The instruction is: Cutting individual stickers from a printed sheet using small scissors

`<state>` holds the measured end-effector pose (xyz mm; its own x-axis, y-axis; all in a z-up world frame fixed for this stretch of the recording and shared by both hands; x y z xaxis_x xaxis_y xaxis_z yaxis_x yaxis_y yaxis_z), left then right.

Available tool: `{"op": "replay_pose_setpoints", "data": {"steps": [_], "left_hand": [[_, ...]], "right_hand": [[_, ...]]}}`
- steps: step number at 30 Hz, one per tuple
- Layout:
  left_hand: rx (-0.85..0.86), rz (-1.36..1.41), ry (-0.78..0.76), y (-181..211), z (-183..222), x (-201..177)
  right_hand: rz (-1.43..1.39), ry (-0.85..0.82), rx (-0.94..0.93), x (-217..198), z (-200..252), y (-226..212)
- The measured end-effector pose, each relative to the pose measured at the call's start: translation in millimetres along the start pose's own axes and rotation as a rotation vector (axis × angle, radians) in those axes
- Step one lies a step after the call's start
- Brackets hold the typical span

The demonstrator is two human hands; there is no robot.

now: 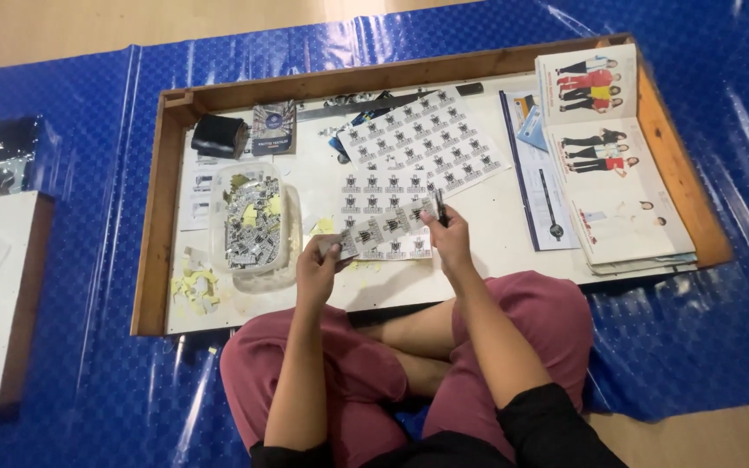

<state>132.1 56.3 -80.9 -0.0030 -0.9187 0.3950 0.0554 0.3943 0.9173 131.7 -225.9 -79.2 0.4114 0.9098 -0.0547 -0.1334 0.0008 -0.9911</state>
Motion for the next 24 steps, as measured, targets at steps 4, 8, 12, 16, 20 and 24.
{"op": "replay_pose_setpoints", "data": {"steps": [4,8,12,16,20,24], "left_hand": [[-0.049,0.069,0.024,17,10,14],[-0.094,0.121,0.016,22,12,17],[0.006,-0.138,0.021,20,10,18],[0.016,-0.051,0.075,21,13,17],[-0.038,-0.039,0.008,-21,-5,-15],[0.22,-0.451,0.013,49,25,26]], "right_hand": [[-0.062,0.041,-0.009,-7,14,-26],[-0.184,-0.021,0.08,-8,7,-11],[0.142,0.161,-0.103,-11,30,-46],[0.135,0.148,-0.164,-8,21,-36],[-0.139,-0.043,0.037,3,8,-5],[-0.049,-0.036,0.023,6,6,10]]}}
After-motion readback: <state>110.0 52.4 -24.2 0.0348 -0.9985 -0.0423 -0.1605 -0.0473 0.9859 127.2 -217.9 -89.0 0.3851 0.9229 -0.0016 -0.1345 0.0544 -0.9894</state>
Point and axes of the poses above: each hand's wrist, its own z-axis away from the middle knuckle, its own x-axis out of the palm, y = z × x, the point moved 5 cm from there along -z, towards the middle knuckle, and after that the axes turned 13 degrees about z, right-handed, at the moved point
